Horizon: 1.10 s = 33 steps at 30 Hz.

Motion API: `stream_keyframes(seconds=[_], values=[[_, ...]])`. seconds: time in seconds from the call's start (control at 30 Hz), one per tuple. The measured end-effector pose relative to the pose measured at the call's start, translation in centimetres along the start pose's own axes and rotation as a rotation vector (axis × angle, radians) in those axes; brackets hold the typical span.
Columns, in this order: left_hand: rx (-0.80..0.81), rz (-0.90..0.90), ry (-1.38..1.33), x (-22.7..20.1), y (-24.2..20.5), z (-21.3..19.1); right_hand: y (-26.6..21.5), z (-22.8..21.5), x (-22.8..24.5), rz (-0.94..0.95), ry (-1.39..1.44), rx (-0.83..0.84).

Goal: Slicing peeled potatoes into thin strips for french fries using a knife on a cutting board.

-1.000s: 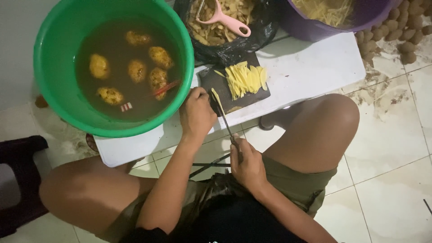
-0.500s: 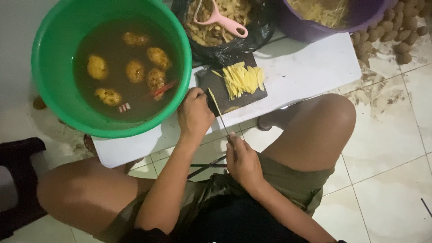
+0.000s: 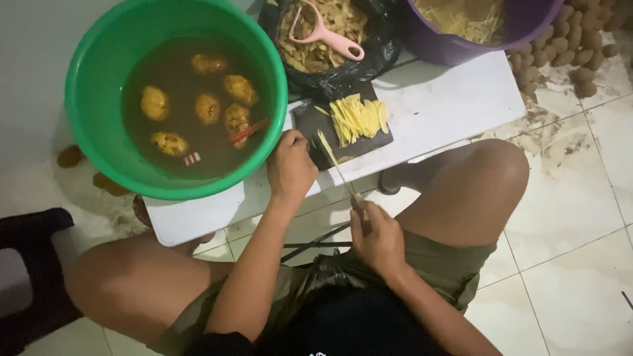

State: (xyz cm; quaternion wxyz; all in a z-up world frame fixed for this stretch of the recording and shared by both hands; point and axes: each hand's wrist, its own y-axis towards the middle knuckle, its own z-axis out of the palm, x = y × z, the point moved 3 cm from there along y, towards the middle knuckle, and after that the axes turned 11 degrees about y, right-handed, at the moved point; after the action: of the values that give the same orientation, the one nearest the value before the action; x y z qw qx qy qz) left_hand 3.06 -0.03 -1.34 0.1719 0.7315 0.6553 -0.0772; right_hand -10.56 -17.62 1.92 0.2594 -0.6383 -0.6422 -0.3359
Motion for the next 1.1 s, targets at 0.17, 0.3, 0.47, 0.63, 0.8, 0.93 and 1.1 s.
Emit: stream_keyframes(seconds=[0.17, 0.3, 0.47, 0.63, 0.8, 0.93, 1.1], values=[[0.004, -0.005, -0.065, -0.1, -0.3, -1.4, 1.4, -0.4, 1.0, 0.056, -0.058, -0.049], [-0.059, 0.007, -0.103, -1.5, -0.9, -3.7, 1.7, -0.1, 0.5, 0.068, -0.169, -0.056], [-0.219, 0.130, -0.005, -3.0, -1.7, -3.5, 1.5, 0.4, 0.2, 0.065, -0.177, -0.078], [-0.236, 0.207, 0.041, -3.8, -2.5, -2.4, 1.7, 0.1, 0.2, 0.077, -0.154, -0.051], [-0.213, 0.223, -0.012, -4.7, -3.0, -2.2, 1.6, 0.0, 0.4, 0.073, -0.191, -0.047], [-0.183, 0.232, -0.015, -5.0, -3.1, -1.8, 1.9, -0.2, 0.3, 0.098, -0.162, 0.001], [0.031, 0.228, -0.030, -5.7, -2.1, -3.2, 1.7, 0.0, -0.3, 0.086, -0.145, 0.011]])
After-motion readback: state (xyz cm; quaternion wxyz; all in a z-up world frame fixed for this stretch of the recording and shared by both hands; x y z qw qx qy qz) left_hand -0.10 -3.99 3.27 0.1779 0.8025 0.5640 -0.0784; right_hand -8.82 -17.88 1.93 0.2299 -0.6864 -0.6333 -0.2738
